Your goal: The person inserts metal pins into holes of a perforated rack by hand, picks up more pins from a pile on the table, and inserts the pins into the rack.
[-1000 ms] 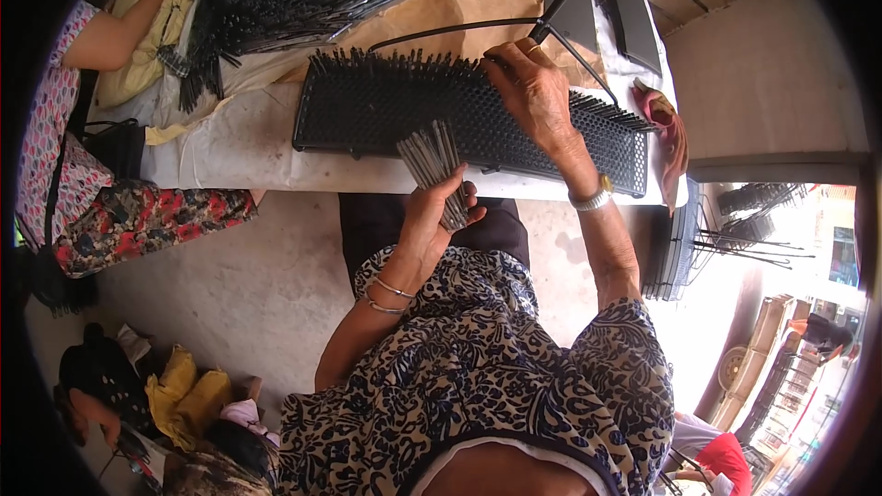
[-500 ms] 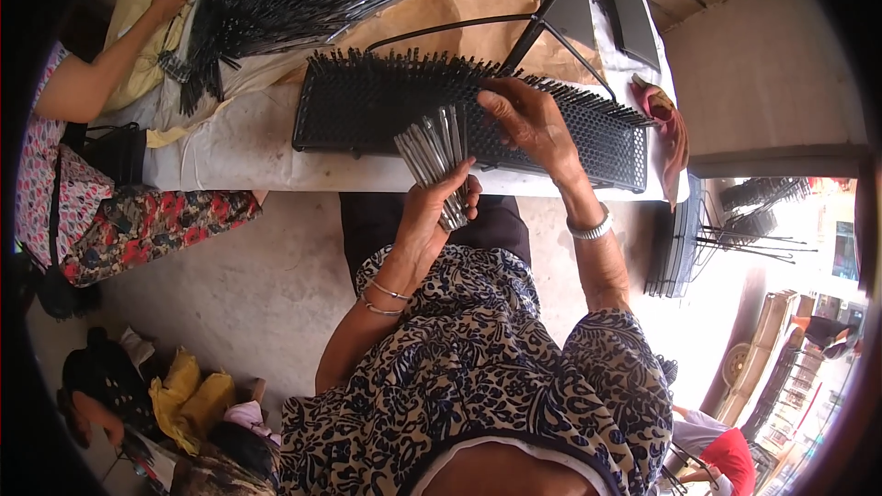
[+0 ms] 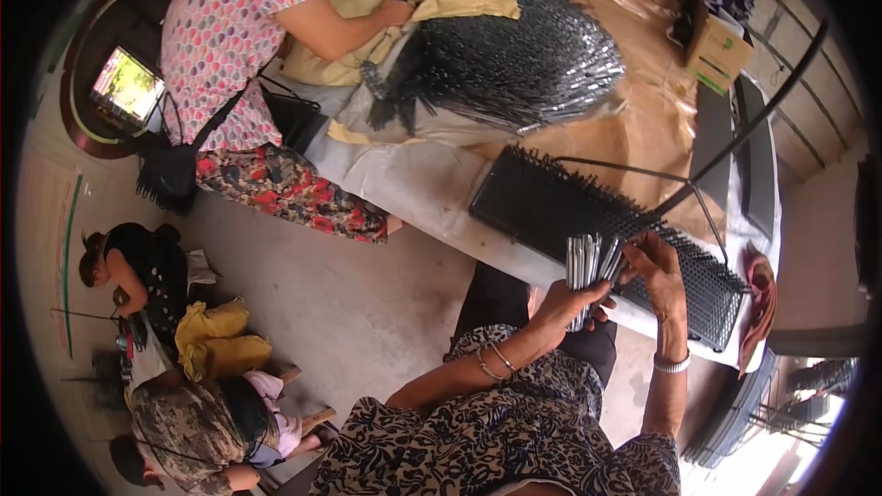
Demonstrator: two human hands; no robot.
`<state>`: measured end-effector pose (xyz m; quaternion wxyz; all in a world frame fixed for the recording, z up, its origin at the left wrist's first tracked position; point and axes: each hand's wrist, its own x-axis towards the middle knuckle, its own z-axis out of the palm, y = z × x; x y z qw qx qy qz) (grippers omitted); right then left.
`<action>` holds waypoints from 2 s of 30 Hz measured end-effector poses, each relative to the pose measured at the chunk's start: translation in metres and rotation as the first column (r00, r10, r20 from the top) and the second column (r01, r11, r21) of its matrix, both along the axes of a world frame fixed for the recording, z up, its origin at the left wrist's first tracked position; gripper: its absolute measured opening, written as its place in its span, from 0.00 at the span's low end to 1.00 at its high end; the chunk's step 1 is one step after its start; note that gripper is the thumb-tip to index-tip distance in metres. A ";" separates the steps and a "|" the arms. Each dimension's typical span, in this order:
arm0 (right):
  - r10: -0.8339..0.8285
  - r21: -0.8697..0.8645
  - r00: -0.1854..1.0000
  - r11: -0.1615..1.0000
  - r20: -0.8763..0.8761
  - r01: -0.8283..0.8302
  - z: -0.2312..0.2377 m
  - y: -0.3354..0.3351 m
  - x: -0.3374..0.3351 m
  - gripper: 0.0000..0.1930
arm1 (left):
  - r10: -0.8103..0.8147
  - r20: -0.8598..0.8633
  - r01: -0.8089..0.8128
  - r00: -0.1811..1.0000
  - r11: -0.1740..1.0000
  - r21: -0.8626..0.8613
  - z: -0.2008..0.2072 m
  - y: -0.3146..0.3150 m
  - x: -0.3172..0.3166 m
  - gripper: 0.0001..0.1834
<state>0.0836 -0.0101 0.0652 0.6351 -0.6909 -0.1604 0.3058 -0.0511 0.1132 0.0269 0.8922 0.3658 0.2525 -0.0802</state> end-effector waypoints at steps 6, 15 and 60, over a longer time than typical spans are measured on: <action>0.001 0.096 0.998 0.995 0.062 -0.007 -0.007 0.009 -0.004 0.09 | 0.021 0.029 -0.023 0.999 0.997 0.076 0.009 0.007 -0.002 0.20; -0.017 0.106 1.000 0.994 0.020 0.015 -0.007 0.001 0.003 0.08 | -0.056 -0.011 0.057 0.998 0.998 0.035 0.005 0.007 0.006 0.20; -0.257 -0.014 0.610 0.915 0.749 0.402 0.005 0.007 0.032 0.04 | 0.015 -0.205 -0.055 0.979 0.980 -0.191 -0.021 0.004 0.017 0.11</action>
